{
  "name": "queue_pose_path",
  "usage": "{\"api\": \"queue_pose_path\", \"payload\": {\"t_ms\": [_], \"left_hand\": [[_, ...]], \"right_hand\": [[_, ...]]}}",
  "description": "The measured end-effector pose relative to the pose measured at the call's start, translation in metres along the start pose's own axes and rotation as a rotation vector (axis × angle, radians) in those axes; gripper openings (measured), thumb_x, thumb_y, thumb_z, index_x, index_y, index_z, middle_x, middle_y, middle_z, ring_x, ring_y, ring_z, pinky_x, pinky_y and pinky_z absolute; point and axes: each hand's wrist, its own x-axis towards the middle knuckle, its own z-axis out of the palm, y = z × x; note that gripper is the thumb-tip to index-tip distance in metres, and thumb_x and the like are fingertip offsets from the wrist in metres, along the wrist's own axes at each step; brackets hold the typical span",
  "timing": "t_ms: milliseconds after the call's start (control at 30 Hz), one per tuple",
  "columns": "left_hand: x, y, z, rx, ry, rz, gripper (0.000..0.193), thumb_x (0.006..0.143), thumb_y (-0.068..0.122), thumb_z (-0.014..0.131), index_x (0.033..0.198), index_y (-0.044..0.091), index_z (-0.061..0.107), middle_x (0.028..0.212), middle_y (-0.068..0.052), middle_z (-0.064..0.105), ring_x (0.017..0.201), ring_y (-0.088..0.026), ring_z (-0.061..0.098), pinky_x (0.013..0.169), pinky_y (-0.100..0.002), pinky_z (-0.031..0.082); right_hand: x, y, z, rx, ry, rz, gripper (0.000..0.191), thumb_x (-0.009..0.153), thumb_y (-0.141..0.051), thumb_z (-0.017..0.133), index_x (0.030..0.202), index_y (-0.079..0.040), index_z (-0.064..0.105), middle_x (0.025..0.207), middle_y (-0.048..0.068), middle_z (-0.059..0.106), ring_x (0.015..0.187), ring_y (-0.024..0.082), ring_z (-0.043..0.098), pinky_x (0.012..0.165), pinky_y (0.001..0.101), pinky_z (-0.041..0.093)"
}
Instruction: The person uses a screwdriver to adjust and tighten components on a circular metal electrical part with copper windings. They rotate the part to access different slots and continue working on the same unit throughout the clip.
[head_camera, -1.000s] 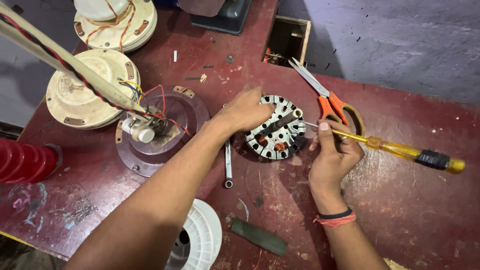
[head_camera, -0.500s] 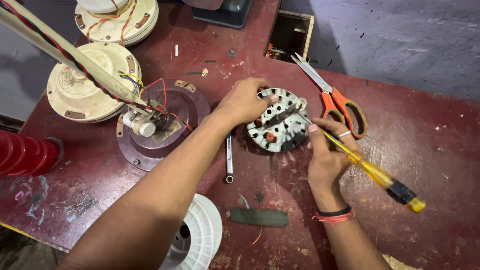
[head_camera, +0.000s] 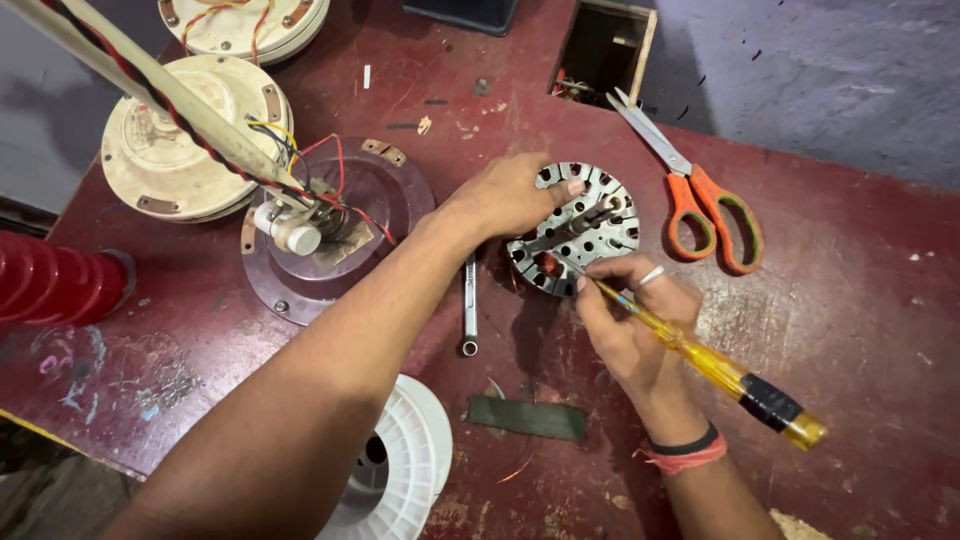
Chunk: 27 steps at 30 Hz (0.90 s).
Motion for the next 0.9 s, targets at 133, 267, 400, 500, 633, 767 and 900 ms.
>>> {"api": "queue_pose_path", "payload": {"t_ms": [133, 267, 400, 500, 633, 767, 900], "left_hand": [[0.007, -0.005, 0.006, -0.035, 0.02, 0.057, 0.073, 0.092, 0.056, 0.063, 0.142, 0.005, 0.053, 0.145, -0.022, 0.054, 0.137, -0.035, 0.05, 0.112, -0.044, 0.04], [0.011, -0.011, 0.011, -0.051, 0.008, 0.085, 0.067, 0.092, 0.053, 0.061, 0.142, 0.008, 0.055, 0.143, -0.02, 0.058, 0.135, -0.035, 0.054, 0.11, -0.045, 0.042], [0.012, -0.013, 0.011, -0.076, -0.008, 0.058, 0.068, 0.092, 0.054, 0.062, 0.142, 0.009, 0.053, 0.143, -0.02, 0.056, 0.134, -0.034, 0.054, 0.108, -0.045, 0.044], [0.011, -0.011, 0.01, -0.112, -0.031, 0.049, 0.069, 0.092, 0.055, 0.06, 0.143, 0.01, 0.051, 0.142, -0.019, 0.059, 0.132, -0.033, 0.057, 0.107, -0.045, 0.046], [0.008, -0.009, 0.01, -0.054, -0.03, 0.046, 0.065, 0.095, 0.054, 0.057, 0.146, 0.013, 0.049, 0.147, -0.026, 0.049, 0.135, -0.04, 0.051, 0.109, -0.048, 0.042], [0.006, -0.009, 0.009, -0.004, -0.056, 0.065, 0.064, 0.097, 0.054, 0.053, 0.145, 0.012, 0.047, 0.148, -0.028, 0.049, 0.14, -0.042, 0.046, 0.112, -0.05, 0.039], [0.007, -0.009, 0.009, 0.003, -0.062, 0.06, 0.064, 0.098, 0.054, 0.053, 0.146, 0.012, 0.046, 0.15, -0.03, 0.043, 0.143, -0.043, 0.04, 0.114, -0.052, 0.035]], "right_hand": [[0.005, -0.002, -0.003, -0.047, -0.042, -0.055, 0.009, 0.089, -0.002, 0.077, 0.095, 0.0, 0.07, 0.084, 0.006, 0.073, 0.074, 0.008, 0.068, 0.069, 0.0238, 0.054], [0.009, -0.004, -0.005, -0.102, -0.059, -0.09, 0.01, 0.085, -0.002, 0.079, 0.091, 0.0, 0.071, 0.081, 0.008, 0.07, 0.071, 0.012, 0.064, 0.066, 0.0256, 0.049], [0.013, -0.005, -0.011, -0.171, -0.116, -0.213, 0.011, 0.08, -0.002, 0.08, 0.09, -0.001, 0.074, 0.084, 0.009, 0.072, 0.075, 0.016, 0.063, 0.068, 0.028, 0.049], [0.016, -0.007, -0.016, -0.155, -0.14, -0.242, 0.013, 0.08, -0.002, 0.08, 0.092, -0.001, 0.075, 0.087, 0.009, 0.074, 0.078, 0.017, 0.064, 0.069, 0.0286, 0.05], [0.019, -0.008, -0.017, -0.119, -0.191, -0.192, 0.013, 0.081, -0.002, 0.08, 0.094, -0.001, 0.077, 0.086, 0.008, 0.074, 0.078, 0.016, 0.065, 0.069, 0.0282, 0.051], [0.02, -0.007, -0.013, -0.088, -0.197, -0.132, 0.014, 0.082, -0.004, 0.081, 0.096, -0.002, 0.078, 0.085, 0.009, 0.072, 0.074, 0.014, 0.066, 0.065, 0.0265, 0.052], [0.02, -0.006, -0.014, -0.092, -0.195, -0.158, 0.013, 0.081, -0.004, 0.081, 0.094, -0.002, 0.077, 0.083, 0.008, 0.071, 0.073, 0.015, 0.066, 0.064, 0.0266, 0.051]]}}
